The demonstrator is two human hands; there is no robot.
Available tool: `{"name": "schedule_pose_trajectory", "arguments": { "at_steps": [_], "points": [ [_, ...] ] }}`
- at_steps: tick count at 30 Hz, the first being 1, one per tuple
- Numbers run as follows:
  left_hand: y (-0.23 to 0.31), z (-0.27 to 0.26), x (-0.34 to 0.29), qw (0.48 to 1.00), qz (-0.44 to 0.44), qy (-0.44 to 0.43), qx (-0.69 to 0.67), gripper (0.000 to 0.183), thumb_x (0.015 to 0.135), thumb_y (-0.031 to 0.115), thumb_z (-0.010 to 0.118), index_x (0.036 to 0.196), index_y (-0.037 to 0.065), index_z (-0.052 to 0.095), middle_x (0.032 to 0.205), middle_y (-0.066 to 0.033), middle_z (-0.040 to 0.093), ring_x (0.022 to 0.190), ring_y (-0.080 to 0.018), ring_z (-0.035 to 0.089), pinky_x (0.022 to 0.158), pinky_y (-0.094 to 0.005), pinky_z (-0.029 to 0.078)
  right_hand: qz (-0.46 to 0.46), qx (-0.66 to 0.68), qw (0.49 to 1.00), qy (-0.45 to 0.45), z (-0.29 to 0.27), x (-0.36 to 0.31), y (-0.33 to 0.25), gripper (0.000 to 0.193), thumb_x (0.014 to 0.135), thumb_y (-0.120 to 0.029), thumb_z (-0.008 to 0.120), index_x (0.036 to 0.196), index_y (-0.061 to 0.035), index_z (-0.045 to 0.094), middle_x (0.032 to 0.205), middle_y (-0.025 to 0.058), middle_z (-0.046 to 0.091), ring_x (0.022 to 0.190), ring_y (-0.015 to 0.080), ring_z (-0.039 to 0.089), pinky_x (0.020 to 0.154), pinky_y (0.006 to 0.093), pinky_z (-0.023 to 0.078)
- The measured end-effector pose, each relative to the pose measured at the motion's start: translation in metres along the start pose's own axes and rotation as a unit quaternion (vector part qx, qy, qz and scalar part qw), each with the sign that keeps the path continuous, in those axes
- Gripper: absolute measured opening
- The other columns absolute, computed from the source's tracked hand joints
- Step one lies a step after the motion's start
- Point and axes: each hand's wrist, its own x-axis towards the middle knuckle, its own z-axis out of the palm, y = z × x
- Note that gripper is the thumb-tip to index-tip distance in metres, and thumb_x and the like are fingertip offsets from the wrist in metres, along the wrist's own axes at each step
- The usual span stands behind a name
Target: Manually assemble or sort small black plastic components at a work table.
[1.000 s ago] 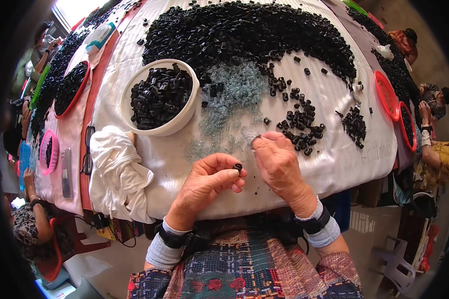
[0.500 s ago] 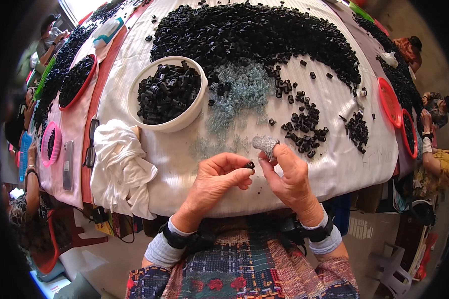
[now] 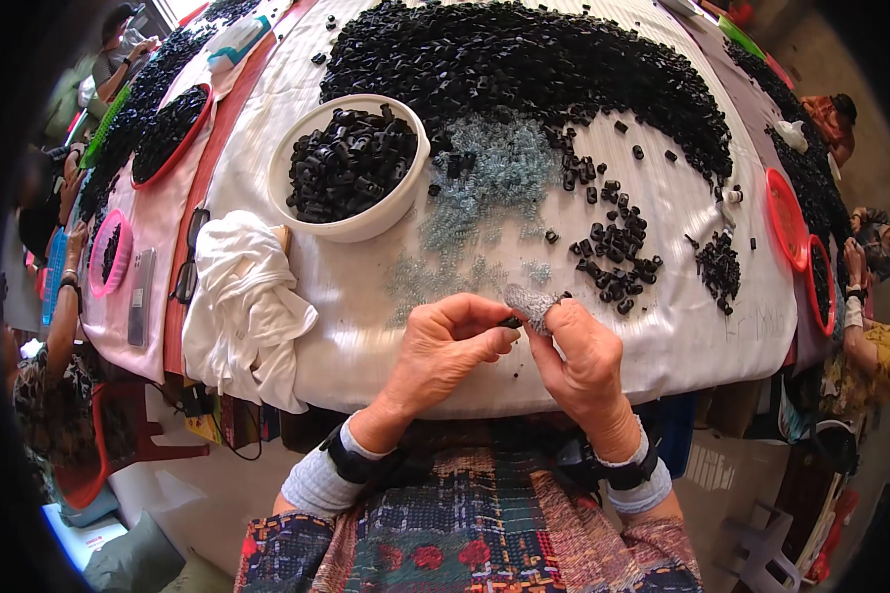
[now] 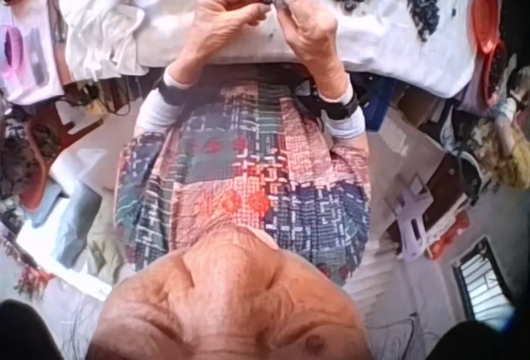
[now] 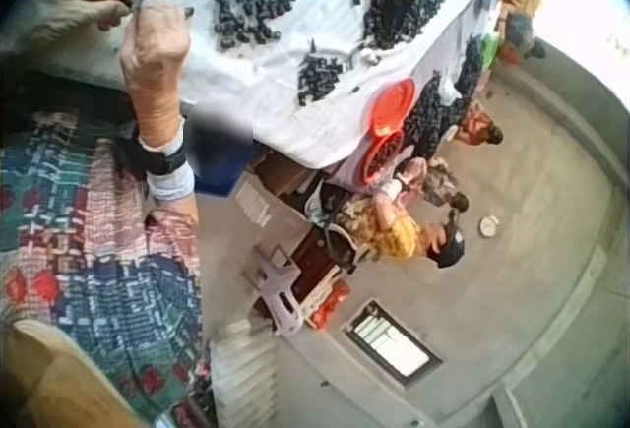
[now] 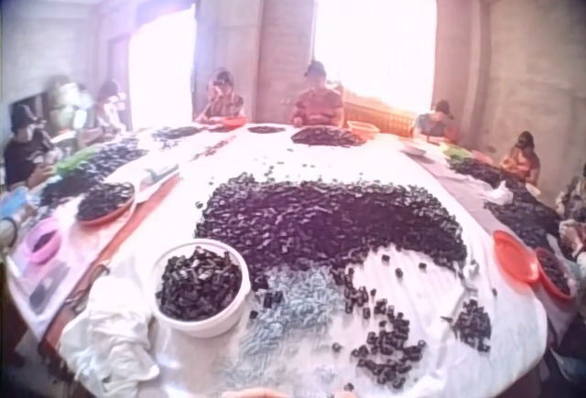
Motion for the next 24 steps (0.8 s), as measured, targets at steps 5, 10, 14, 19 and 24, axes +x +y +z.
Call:
{"name": "schedule_pose_trajectory", "arguments": {
  "at_steps": [5,10,14,19,24],
  "points": [
    [0.000,0.002,0.002,0.999,-0.019,-0.025,-0.032,0.021,0.080,0.005,0.071,0.099,-0.002,0.064,0.080,-0.0066,0.066,0.070,-0.0107,0.061,0.065,-0.0234,0.051,0.028,-0.001,1.000,0.015,0.000,-0.005,-0.001,0.025,0.067,0.013,0.062,0.090,0.0038,0.058,0.077,0.0150,0.058,0.070,0.0310,0.057,0.061,0.0359,0.048],
    [0.002,0.004,0.003,0.997,-0.030,-0.041,-0.050,0.021,0.081,0.006,0.070,0.100,-0.002,0.063,0.081,-0.0074,0.066,0.071,-0.0118,0.061,0.066,-0.0243,0.051,0.053,0.039,0.995,0.072,0.004,-0.006,-0.001,0.031,0.070,0.012,0.063,0.099,0.0015,0.062,0.080,0.0133,0.061,0.071,0.0283,0.060,0.062,0.0342,0.049],
    [-0.001,0.004,0.005,0.997,-0.028,-0.051,-0.055,0.022,0.082,0.007,0.069,0.101,-0.002,0.063,0.082,-0.0078,0.066,0.070,-0.0121,0.061,0.067,-0.0250,0.051,0.103,0.059,0.989,0.087,0.004,-0.008,-0.007,0.029,0.072,0.011,0.063,0.099,0.0012,0.062,0.082,0.0131,0.061,0.072,0.0284,0.060,0.062,0.0335,0.049],
    [-0.002,0.006,0.006,0.997,-0.031,-0.050,-0.060,0.022,0.082,0.008,0.069,0.101,-0.002,0.063,0.082,-0.0077,0.066,0.071,-0.0123,0.061,0.067,-0.0254,0.051,0.055,0.036,0.993,0.097,0.004,-0.011,-0.001,0.028,0.073,0.011,0.063,0.100,0.0009,0.062,0.083,0.0137,0.061,0.070,0.0256,0.061,0.060,0.0313,0.049],
    [-0.004,0.006,0.006,0.997,-0.021,-0.048,-0.058,0.021,0.082,0.007,0.069,0.100,-0.002,0.063,0.081,-0.0079,0.066,0.070,-0.0123,0.061,0.067,-0.0255,0.051,0.059,0.015,0.994,0.093,0.006,-0.012,-0.002,0.029,0.071,0.011,0.064,0.098,0.0013,0.062,0.082,0.0136,0.059,0.068,0.0261,0.059,0.059,0.0319,0.048]
  ]
}}
